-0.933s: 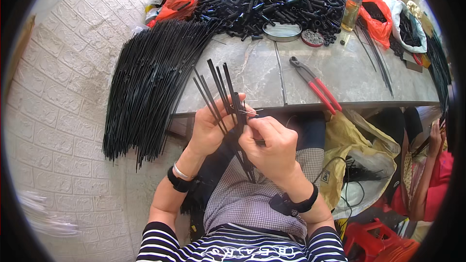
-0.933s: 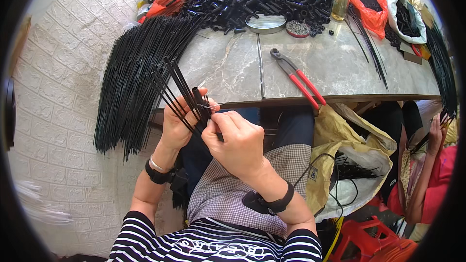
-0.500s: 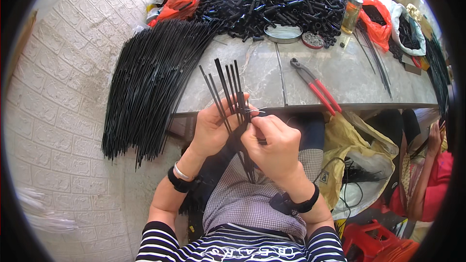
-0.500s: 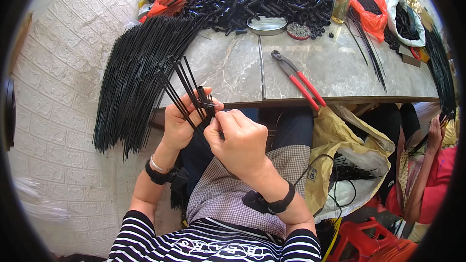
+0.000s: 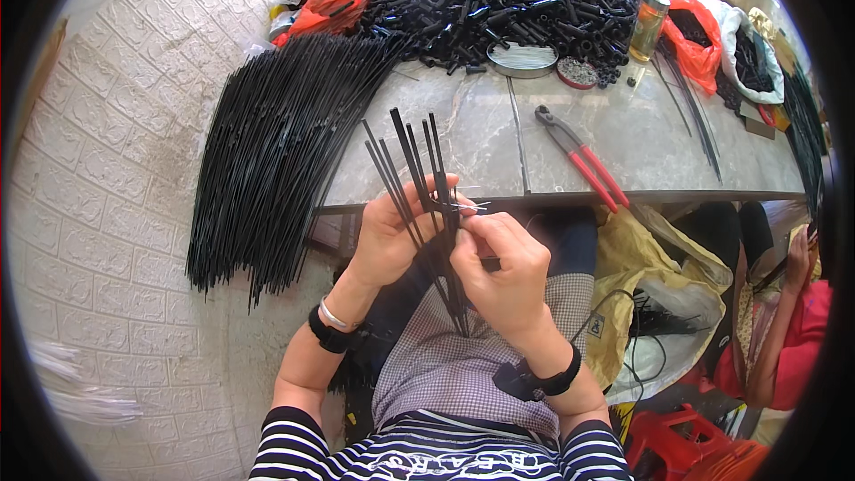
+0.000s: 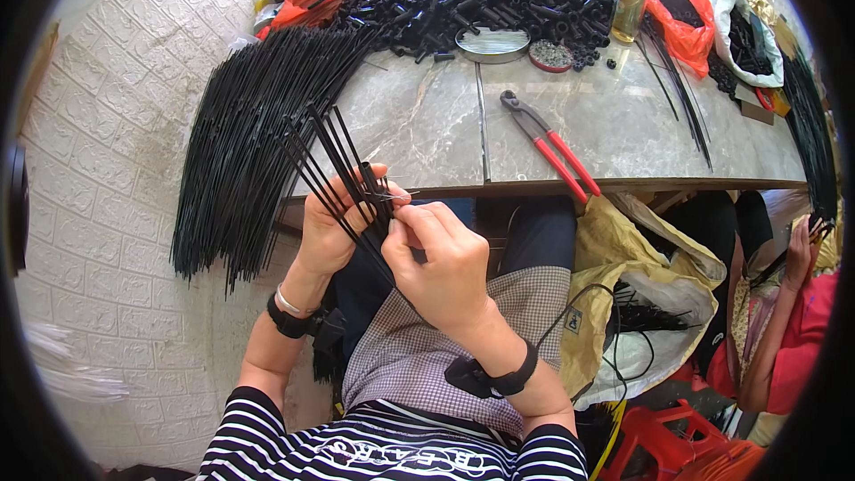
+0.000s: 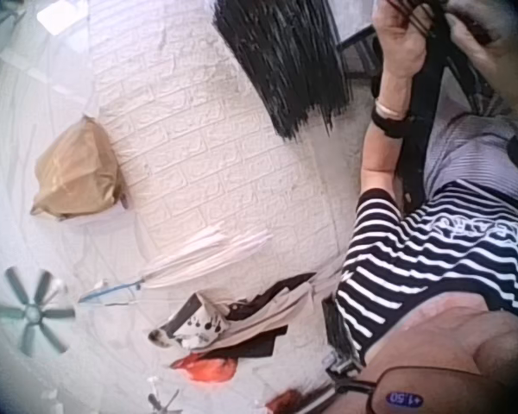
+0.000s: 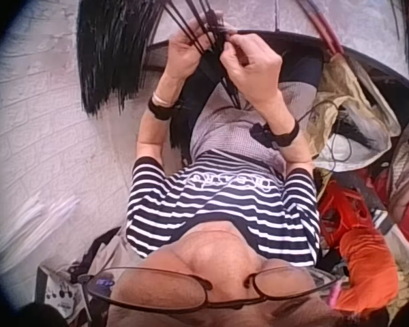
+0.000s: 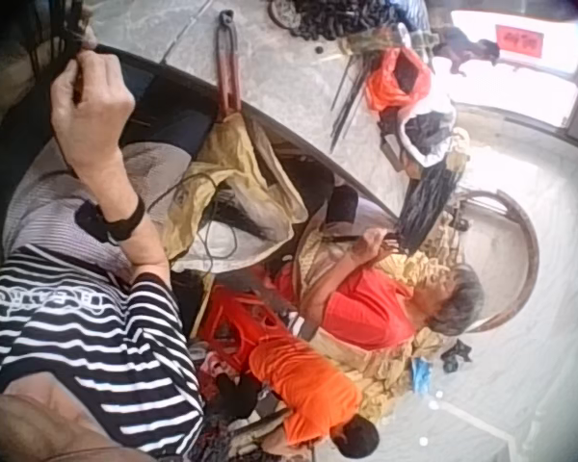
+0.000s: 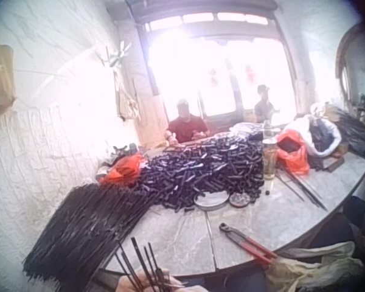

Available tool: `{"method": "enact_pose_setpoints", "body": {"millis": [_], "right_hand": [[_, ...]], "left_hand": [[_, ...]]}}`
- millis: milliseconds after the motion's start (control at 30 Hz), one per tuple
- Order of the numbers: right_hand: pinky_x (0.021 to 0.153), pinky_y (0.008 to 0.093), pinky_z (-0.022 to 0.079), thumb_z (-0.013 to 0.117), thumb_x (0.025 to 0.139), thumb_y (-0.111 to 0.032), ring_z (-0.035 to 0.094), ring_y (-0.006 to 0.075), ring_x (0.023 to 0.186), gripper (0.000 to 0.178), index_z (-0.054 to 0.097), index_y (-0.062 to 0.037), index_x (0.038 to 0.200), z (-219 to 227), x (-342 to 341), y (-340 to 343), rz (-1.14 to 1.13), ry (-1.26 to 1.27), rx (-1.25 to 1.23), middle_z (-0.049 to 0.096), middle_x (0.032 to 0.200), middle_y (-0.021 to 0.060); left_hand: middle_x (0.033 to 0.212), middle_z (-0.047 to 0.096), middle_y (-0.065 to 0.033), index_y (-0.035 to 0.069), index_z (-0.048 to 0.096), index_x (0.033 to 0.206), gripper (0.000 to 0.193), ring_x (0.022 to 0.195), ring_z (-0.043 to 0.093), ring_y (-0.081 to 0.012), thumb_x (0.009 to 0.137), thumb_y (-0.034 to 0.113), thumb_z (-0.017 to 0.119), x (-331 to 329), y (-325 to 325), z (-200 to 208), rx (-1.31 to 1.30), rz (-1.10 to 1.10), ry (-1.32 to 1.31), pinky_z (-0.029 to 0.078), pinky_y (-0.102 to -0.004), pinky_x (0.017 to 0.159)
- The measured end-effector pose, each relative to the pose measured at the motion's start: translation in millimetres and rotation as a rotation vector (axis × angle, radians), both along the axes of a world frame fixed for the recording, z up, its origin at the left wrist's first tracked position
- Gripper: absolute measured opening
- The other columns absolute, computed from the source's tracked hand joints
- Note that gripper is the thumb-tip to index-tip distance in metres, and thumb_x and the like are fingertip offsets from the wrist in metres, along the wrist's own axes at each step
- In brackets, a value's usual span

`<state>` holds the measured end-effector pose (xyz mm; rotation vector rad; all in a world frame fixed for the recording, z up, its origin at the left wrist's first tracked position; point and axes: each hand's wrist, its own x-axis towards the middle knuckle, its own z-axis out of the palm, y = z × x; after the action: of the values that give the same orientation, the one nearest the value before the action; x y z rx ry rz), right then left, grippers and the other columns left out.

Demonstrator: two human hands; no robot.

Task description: Assembling black ribs and small circular components onto an umbrella center hub using hands and pliers.

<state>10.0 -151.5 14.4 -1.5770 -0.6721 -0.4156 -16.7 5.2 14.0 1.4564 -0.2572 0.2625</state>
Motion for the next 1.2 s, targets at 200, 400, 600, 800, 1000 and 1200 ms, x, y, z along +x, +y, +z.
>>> {"method": "enact_pose_setpoints", "body": {"millis": [200, 400, 600, 800, 1000, 1200], "right_hand": [[0.059, 0.0268, 0.052, 0.063, 0.079, 0.002, 0.066, 0.0220, 0.064, 0.012, 0.063, 0.0034, 0.091, -1.1, -2.4, -3.2, 0.080, 0.157, 0.012, 0.062, 0.076, 0.0132], [0.064, 0.0259, 0.053, 0.065, 0.079, 0.003, 0.066, 0.0184, 0.069, 0.014, 0.063, 0.0030, 0.093, -7.0, -4.3, -6.4, 0.120, 0.226, 0.175, 0.066, 0.084, 0.0114], [0.065, 0.0252, 0.053, 0.068, 0.078, 0.003, 0.066, 0.0161, 0.071, 0.016, 0.066, 0.0023, 0.094, -4.3, 3.0, -11.5, 0.183, 0.165, 0.111, 0.067, 0.087, 0.0113], [0.063, 0.0254, 0.053, 0.068, 0.078, 0.002, 0.066, 0.0153, 0.072, 0.018, 0.067, 0.0033, 0.096, -11.4, 8.5, -12.1, 0.379, 0.379, 0.127, 0.067, 0.087, 0.0117], [0.061, 0.0242, 0.051, 0.069, 0.078, 0.002, 0.064, 0.0144, 0.070, 0.018, 0.067, 0.0044, 0.095, -7.4, 8.2, -10.3, 0.351, 0.334, 0.130, 0.066, 0.083, 0.0111], [0.063, 0.0247, 0.054, 0.068, 0.079, 0.002, 0.065, 0.0151, 0.072, 0.016, 0.066, 0.0042, 0.094, -9.1, 10.6, -10.4, 0.401, 0.365, 0.045, 0.065, 0.084, 0.0107]], "left_hand": [[0.103, 0.066, -0.0191, -0.003, 0.050, 0.125, 0.039, 0.101, 0.064, -0.0284, 0.088, 0.003, 0.062, -1.3, -1.8, -1.5, -0.068, -0.034, 0.020, 0.052, -0.0407, 0.090], [0.104, 0.066, -0.0192, -0.004, 0.050, 0.124, 0.039, 0.101, 0.064, -0.0274, 0.088, 0.005, 0.063, -2.3, -3.2, 3.0, -0.079, -0.030, 0.030, 0.052, -0.0395, 0.089], [0.104, 0.065, -0.0191, -0.004, 0.051, 0.124, 0.038, 0.099, 0.065, -0.0266, 0.089, 0.007, 0.062, -2.4, 0.4, -1.0, -0.066, -0.006, 0.009, 0.053, -0.0380, 0.088], [0.103, 0.065, -0.0186, -0.004, 0.049, 0.124, 0.040, 0.101, 0.064, -0.0267, 0.089, 0.007, 0.063, -2.6, -1.2, 2.2, -0.146, -0.030, 0.025, 0.052, -0.0378, 0.089], [0.103, 0.065, -0.0187, -0.004, 0.049, 0.124, 0.039, 0.101, 0.064, -0.0276, 0.089, 0.007, 0.062, -1.9, 3.2, -3.1, -0.091, -0.011, 0.014, 0.053, -0.0387, 0.089], [0.105, 0.064, -0.0191, -0.003, 0.049, 0.125, 0.040, 0.101, 0.064, -0.0283, 0.088, 0.006, 0.063, -2.4, 4.4, -3.3, -0.144, -0.014, 0.031, 0.053, -0.0397, 0.089]]}}
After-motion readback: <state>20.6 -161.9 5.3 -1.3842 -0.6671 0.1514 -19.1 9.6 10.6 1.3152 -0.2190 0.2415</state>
